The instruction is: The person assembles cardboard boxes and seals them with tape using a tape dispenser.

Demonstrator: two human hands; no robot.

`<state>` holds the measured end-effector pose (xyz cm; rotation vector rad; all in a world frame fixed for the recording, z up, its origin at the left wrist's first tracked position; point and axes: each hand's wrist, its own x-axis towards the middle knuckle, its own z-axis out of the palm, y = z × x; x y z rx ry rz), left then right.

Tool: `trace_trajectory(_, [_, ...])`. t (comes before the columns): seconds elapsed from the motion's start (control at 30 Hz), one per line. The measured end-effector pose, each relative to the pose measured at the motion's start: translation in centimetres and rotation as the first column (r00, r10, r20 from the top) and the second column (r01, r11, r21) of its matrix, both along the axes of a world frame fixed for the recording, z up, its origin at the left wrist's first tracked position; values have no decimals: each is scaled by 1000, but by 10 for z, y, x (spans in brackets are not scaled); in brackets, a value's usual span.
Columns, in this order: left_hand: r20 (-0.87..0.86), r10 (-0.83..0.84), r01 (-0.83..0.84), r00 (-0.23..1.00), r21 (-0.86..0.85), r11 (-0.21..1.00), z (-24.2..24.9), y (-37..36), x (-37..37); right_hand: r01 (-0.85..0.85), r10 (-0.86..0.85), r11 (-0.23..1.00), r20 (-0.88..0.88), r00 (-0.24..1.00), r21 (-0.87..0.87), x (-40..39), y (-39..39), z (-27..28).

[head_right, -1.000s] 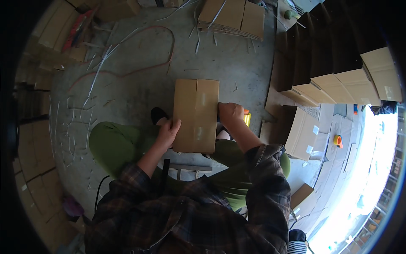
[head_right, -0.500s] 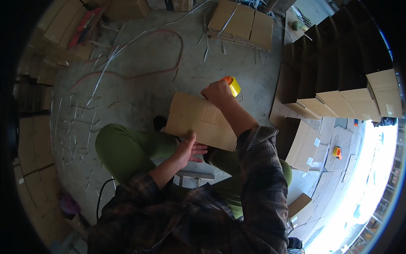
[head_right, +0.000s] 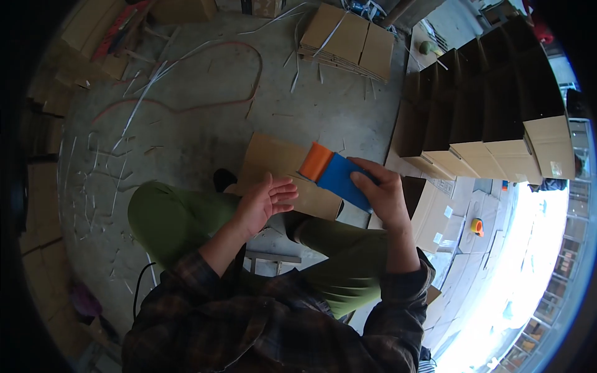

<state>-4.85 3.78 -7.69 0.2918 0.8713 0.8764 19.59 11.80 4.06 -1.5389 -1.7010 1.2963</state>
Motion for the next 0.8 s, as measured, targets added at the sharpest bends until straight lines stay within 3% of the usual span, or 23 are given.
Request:
trace_trajectory(0.07, [75, 132, -129, 988, -50, 990, 9, 7, 0, -8, 5, 1000, -78, 997, -30, -1, -17, 1])
trace_trajectory(0.2, [90, 118, -111, 989, -83, 990, 35, 9, 5, -86, 74, 994, -153, 985, -71, -5, -31, -7])
trace_trajectory(0.27, [1, 86, -86, 996, 45, 995, 42, 5, 6, -141, 141, 988, -2, 990, -61, -7, -31, -7])
trace_trajectory(0.4, [-143, 77, -57, 987, 136, 989, 34, 0, 10, -212, 210, 977, 62, 976, 28, -12, -28, -9])
trace_trajectory(0.47, [26, 207, -206, 978, -54, 977, 24, 3, 10, -179, 176, 983, 69, 982, 31, -17, -29, -9])
trace_trajectory(0.5, [26, 208, -206, 978, -56, 977, 22, 5, 9, -179, 176, 983, 69, 982, 29, -16, -28, -12])
trace_trajectory(0.57, [305, 213, -147, 928, -227, 963, 17, 7, 7, -84, 76, 993, -90, 993, -81, -13, -29, -18])
trace_trajectory(0.6, [307, 215, -147, 927, -229, 962, 23, 8, 8, -84, 77, 993, -87, 993, -83, -12, -28, -18])
trace_trajectory(0.67, [47, 219, -212, 975, -115, 970, 36, 8, 12, -114, 113, 990, -8, 994, -88, -12, -25, -16])
trace_trajectory(0.7, [48, 222, -215, 974, -115, 970, 35, 9, 15, -116, 116, 989, -7, 993, -88, -15, -23, -13])
trace_trajectory(0.73, [-248, 131, -97, 960, 145, 985, 34, 6, 17, -160, 162, 987, 115, 980, -23, -20, -22, -8])
trace_trajectory(0.77, [-532, 106, 101, 840, 345, 933, 32, 3, 19, -210, 196, 977, 238, 951, 33, -23, -22, -6])
trace_trajectory(0.8, [-532, 104, 101, 840, 342, 934, 26, 1, 21, -210, 197, 977, 237, 951, 29, -23, -21, -5])
